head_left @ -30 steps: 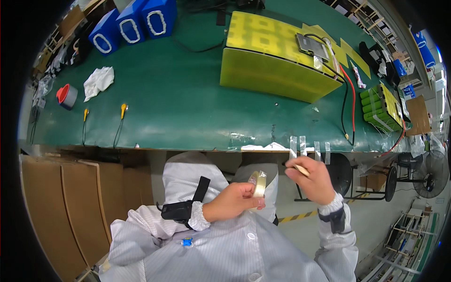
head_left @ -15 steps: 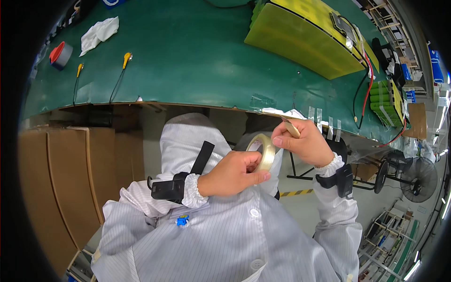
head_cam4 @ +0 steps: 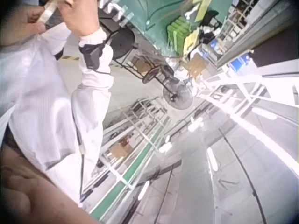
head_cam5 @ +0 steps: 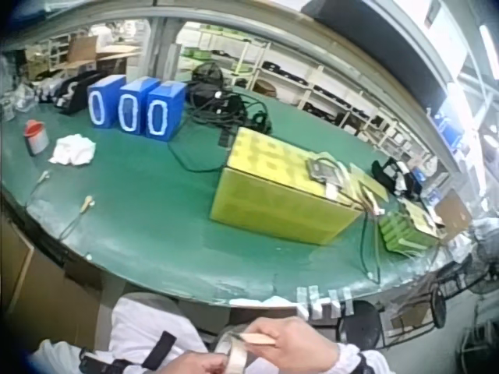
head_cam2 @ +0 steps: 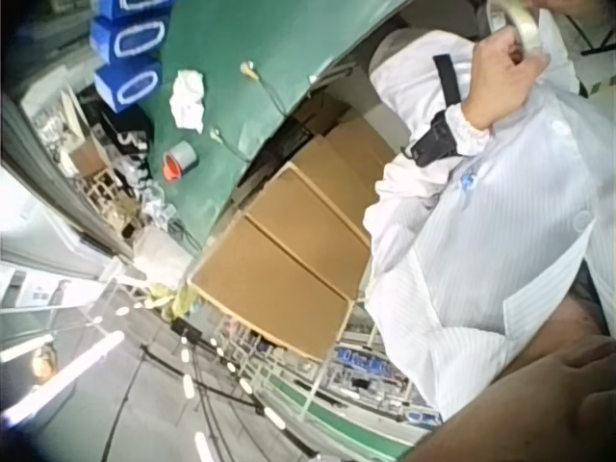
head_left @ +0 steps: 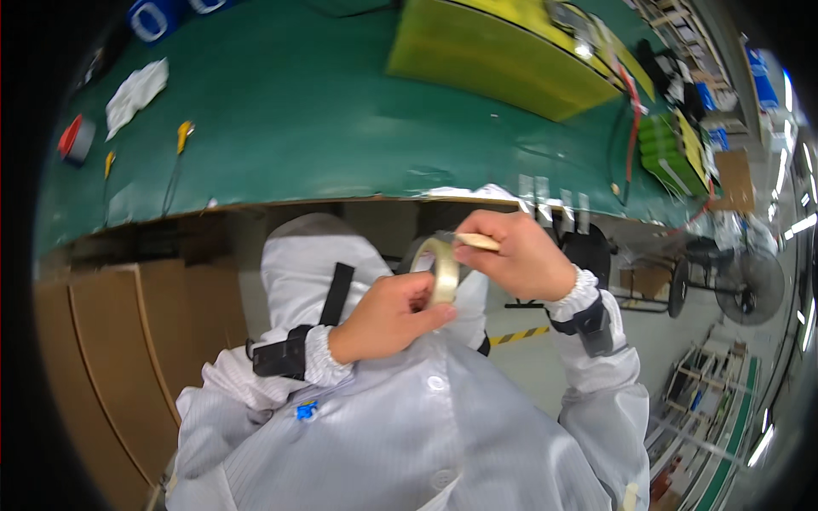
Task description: The recorder is preparing adhesive strips by cutting them and applying them to the edge of a workbench, then inspecting a large yellow battery pack.
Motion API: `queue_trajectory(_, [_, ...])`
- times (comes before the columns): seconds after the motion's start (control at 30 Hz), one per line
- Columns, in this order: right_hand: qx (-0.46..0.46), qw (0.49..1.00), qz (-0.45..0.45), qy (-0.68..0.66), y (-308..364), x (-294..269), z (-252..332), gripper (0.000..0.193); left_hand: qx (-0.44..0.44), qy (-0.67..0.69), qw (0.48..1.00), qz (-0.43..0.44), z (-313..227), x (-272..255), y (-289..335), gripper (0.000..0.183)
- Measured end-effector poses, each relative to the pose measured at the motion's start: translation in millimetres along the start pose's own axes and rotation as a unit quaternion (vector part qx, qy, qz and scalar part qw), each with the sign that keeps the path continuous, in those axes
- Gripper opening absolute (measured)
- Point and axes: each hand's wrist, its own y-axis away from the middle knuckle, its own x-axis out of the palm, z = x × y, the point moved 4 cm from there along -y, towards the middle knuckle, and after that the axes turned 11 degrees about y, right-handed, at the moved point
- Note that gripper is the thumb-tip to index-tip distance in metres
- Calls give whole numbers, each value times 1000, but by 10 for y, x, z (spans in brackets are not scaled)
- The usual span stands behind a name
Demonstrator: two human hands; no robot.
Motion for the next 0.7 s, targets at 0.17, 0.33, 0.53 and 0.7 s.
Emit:
queue_trajectory(0.17, [-45, 992, -87, 75, 431, -220, -217, 13, 2, -36, 996, 87, -6, 320, -223, 25])
queue_trajectory(0.33, [35, 978, -139, 153, 1026, -506, -897, 16, 15, -128, 976, 177, 219, 1007, -783, 25])
queue_trajectory(0.53, [84, 947, -213, 226, 1388, -998, -1646, 16, -8, -64, 981, 181, 474, 1784, -1579, 24])
queue_trajectory(0.7, [46, 949, -173, 261, 1106, -1376, -1876, 13, -84, 117, 986, 85, 555, 1984, -1813, 27])
